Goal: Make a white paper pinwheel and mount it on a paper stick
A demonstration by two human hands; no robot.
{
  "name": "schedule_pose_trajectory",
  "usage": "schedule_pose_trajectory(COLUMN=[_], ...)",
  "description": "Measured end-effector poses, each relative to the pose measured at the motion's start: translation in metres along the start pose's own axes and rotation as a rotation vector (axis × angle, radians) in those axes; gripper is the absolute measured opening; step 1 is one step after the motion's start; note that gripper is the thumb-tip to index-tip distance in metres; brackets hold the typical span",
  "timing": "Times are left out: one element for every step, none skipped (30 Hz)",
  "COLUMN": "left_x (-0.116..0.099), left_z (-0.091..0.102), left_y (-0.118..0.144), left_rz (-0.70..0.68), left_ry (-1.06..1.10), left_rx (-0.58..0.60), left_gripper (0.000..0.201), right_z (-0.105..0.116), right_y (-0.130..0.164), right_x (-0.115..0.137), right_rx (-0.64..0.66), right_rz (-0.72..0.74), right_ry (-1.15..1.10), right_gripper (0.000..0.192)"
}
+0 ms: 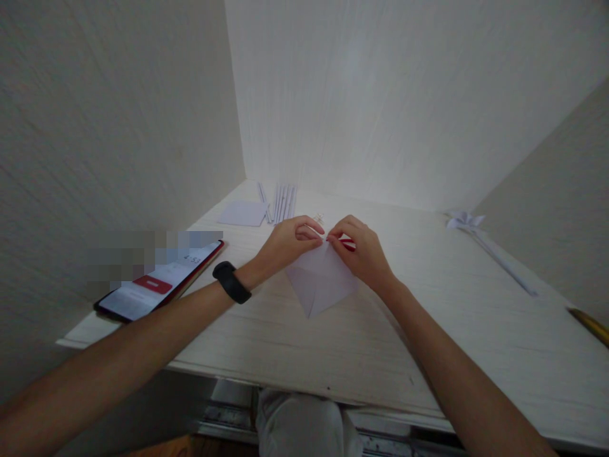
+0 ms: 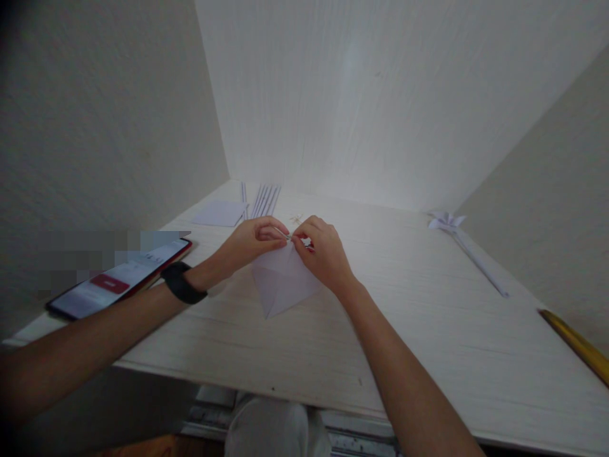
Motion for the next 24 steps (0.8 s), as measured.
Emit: schedule_pose_trajectory(left_x=[0.0, 0.0, -0.001, -0.001, 0.0, 0.0, 0.001, 0.002, 0.003, 0.003, 0.004, 0.005, 0.006, 0.007, 0.008, 0.008, 0.009, 0.009, 0.01, 0.01, 0.009, 0.008, 0.006, 0.004], left_z=[0.0, 0.0, 0.0, -0.001, -0.001, -0.003, -0.004, -0.005, -0.006, -0.006, -0.007, -0.007, -0.007, -0.008, -0.008, -0.007, -0.007, -0.007, -0.006, -0.005, -0.004, -0.002, 0.0, 0.003], left_y=[0.0, 0.0, 0.0, 0.0, 0.0, 0.0, 0.0, 0.0, 0.0, 0.0, 0.0, -0.001, -0.001, -0.002, -0.002, -0.003, -0.003, -0.003, -0.002, -0.002, -0.001, 0.0, 0.001, 0.002], left_rz=[0.001, 0.003, 0.005, 0.008, 0.012, 0.017, 0.023, 0.03, 0.036, 0.041, 0.044, 0.048, 0.05, 0.052, 0.054, 0.057, 0.06, 0.066, 0.074, 0.084, 0.094, 0.104, 0.112, 0.116], left_ry=[-0.001, -0.001, 0.0, 0.003, 0.008, 0.014, 0.023, 0.036, 0.051, 0.067, 0.083, 0.096, 0.106, 0.112, 0.115, 0.113, 0.108, 0.098, 0.083, 0.069, 0.057, 0.051, 0.049, 0.049], left_rx=[0.0, 0.001, 0.002, 0.007, 0.014, 0.024, 0.034, 0.041, 0.047, 0.052, 0.054, 0.056, 0.059, 0.064, 0.068, 0.071, 0.072, 0.071, 0.067, 0.058, 0.047, 0.03, 0.007, -0.023], left_gripper=[0.018, 0.018, 0.018, 0.018, 0.019, 0.019, 0.02, 0.02, 0.021, 0.021, 0.021, 0.022, 0.022, 0.022, 0.022, 0.022, 0.021, 0.021, 0.02, 0.02, 0.019, 0.018, 0.017, 0.016], right_z=[0.0, 0.001, 0.001, 0.001, 0.002, 0.002, 0.002, 0.002, 0.002, 0.002, 0.002, 0.002, 0.002, 0.002, 0.003, 0.004, 0.006, 0.008, 0.01, 0.011, 0.013, 0.013, 0.013, 0.012], right_y=[0.0, -0.001, -0.001, -0.001, -0.001, -0.001, -0.001, -0.001, -0.001, -0.001, -0.001, -0.001, -0.001, -0.001, -0.001, -0.001, -0.001, -0.001, -0.001, -0.001, -0.001, -0.001, 0.0, 0.0], right_x=[0.0, 0.0, 0.0, 0.0, 0.0, 0.0, 0.0, 0.001, 0.001, 0.001, 0.001, 0.001, 0.0, 0.0, 0.0, 0.0, 0.001, 0.001, 0.0, -0.001, -0.003, -0.007, -0.012, -0.017], right_rx=[0.0, -0.002, -0.003, -0.005, -0.006, -0.008, -0.009, -0.01, -0.009, -0.007, -0.005, -0.004, -0.005, -0.01, -0.022, -0.039, -0.058, -0.08, -0.103, -0.124, -0.14, -0.151, -0.158, -0.159], right_rz=[-0.007, -0.012, -0.016, -0.018, -0.019, -0.02, -0.021, -0.022, -0.021, -0.021, -0.023, -0.025, -0.027, -0.027, -0.024, -0.017, -0.006, 0.003, 0.008, 0.004, -0.01, -0.036, -0.07, -0.112], right_ry=[-0.018, -0.034, -0.047, -0.056, -0.063, -0.068, -0.073, -0.077, -0.081, -0.084, -0.085, -0.087, -0.089, -0.09, -0.091, -0.091, -0.091, -0.091, -0.09, -0.088, -0.085, -0.083, -0.083, -0.089], right_gripper=[0.012, 0.012, 0.012, 0.012, 0.012, 0.013, 0.013, 0.014, 0.015, 0.016, 0.016, 0.017, 0.017, 0.017, 0.017, 0.016, 0.016, 0.015, 0.015, 0.015, 0.016, 0.016, 0.018, 0.019])
Point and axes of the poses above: each hand's wrist, its own y-axis away from the middle knuckle, its own z-axis out of the back of the hand, x = y × z, the point moved 8 cm from there along -y, towards the middle knuckle, and after that the axes turned 1 degree about x, right-handed, at the moved point
